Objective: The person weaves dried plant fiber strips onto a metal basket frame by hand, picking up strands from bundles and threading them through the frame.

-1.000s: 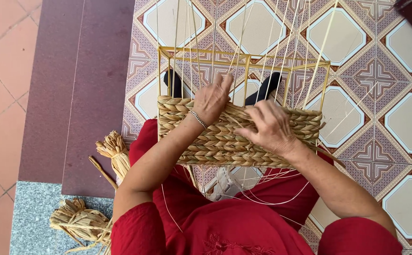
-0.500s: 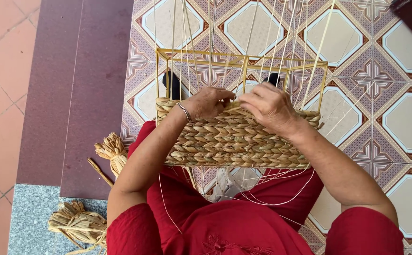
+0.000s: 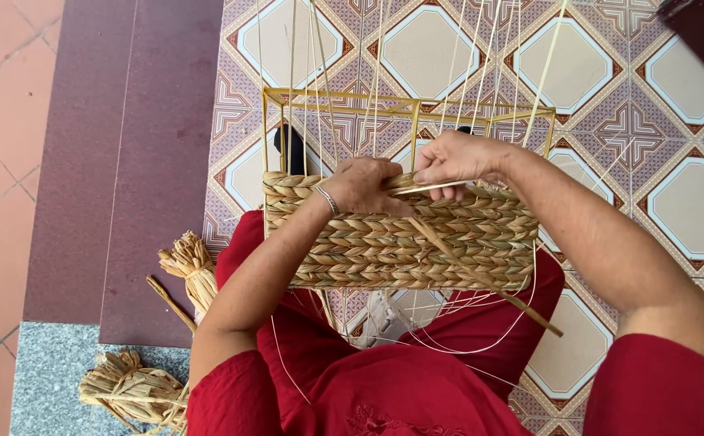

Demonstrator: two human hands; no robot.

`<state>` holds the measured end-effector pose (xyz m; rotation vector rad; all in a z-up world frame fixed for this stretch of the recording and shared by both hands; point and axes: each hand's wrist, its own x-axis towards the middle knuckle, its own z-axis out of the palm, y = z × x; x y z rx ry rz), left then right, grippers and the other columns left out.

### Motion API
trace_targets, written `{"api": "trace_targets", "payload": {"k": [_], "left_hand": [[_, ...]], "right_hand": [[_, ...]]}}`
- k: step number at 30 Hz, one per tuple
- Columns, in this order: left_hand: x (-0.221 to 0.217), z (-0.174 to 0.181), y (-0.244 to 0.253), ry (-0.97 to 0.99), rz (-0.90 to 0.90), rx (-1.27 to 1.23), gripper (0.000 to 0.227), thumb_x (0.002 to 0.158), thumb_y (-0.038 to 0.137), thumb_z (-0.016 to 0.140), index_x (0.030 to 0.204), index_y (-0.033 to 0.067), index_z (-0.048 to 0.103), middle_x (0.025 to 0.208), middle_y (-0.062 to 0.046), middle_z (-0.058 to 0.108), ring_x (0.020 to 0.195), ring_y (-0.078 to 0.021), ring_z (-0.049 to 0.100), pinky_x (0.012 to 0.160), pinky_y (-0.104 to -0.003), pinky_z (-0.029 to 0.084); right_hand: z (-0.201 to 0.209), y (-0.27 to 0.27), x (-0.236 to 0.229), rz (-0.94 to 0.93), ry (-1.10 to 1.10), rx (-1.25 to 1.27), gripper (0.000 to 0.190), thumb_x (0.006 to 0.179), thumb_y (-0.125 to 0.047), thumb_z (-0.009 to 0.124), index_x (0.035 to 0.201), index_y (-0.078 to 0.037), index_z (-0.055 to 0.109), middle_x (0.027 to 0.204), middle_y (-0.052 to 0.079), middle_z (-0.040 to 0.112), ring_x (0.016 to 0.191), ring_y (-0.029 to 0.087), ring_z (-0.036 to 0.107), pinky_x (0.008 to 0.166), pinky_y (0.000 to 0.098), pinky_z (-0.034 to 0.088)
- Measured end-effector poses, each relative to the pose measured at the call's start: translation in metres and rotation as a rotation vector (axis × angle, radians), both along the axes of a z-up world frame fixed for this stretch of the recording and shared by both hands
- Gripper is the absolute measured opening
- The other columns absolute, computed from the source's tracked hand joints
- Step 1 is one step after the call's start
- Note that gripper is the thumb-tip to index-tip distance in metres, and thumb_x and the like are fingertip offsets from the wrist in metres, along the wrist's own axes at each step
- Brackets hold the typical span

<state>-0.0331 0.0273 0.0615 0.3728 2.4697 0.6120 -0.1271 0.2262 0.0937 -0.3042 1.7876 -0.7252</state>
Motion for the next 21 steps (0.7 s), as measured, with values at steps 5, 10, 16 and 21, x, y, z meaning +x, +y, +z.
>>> {"api": "trace_targets", "payload": {"k": [5, 10, 16, 21], "left_hand": [[0.024, -0.031, 0.009, 0.526, 0.144, 0.141, 0.021, 0.093, 0.032, 0.067, 0.099, 0.0119, 0.063, 0.082, -0.003, 0.065, 0.076, -0.0204, 0.064, 0.082, -0.040, 0.058], [0.029, -0.045, -0.006, 0.791, 0.117, 0.303, 0.034, 0.101, 0.018, 0.060, 0.134, 0.0106, 0.062, 0.091, -0.004, 0.066, 0.071, -0.0174, 0.065, 0.085, -0.038, 0.059], [0.040, -0.011, 0.000, 0.964, 0.005, 0.184, 0.034, 0.084, 0.016, 0.068, 0.118, 0.0117, 0.065, 0.115, -0.015, 0.061, 0.084, -0.0228, 0.065, 0.052, -0.030, 0.052], [0.041, -0.031, 0.007, 1.033, -0.046, 0.331, 0.024, 0.097, 0.008, 0.068, 0.114, 0.0039, 0.051, 0.112, -0.009, 0.053, 0.090, -0.0233, 0.061, 0.064, -0.034, 0.055]], "right_hand": [[-0.032, 0.022, 0.003, -0.207, -0.154, -0.183, 0.017, 0.095, -0.011, 0.066, 0.106, 0.002, 0.067, 0.077, 0.014, 0.075, 0.052, 0.012, 0.064, 0.042, 0.0239, 0.051], [-0.058, 0.029, 0.014, -0.138, 0.323, -0.260, 0.016, 0.095, -0.015, 0.067, 0.105, -0.003, 0.067, 0.082, 0.009, 0.076, 0.063, 0.013, 0.070, 0.051, 0.0267, 0.057], [-0.069, 0.031, 0.034, -0.118, 0.638, -0.499, 0.019, 0.089, -0.019, 0.077, 0.101, -0.006, 0.067, 0.087, 0.004, 0.074, 0.077, 0.010, 0.073, 0.070, 0.0250, 0.063], [-0.076, 0.026, 0.043, 0.011, 1.166, -0.407, 0.023, 0.089, -0.027, 0.082, 0.088, -0.008, 0.069, 0.072, 0.004, 0.072, 0.061, 0.014, 0.070, 0.051, 0.0289, 0.057]]}}
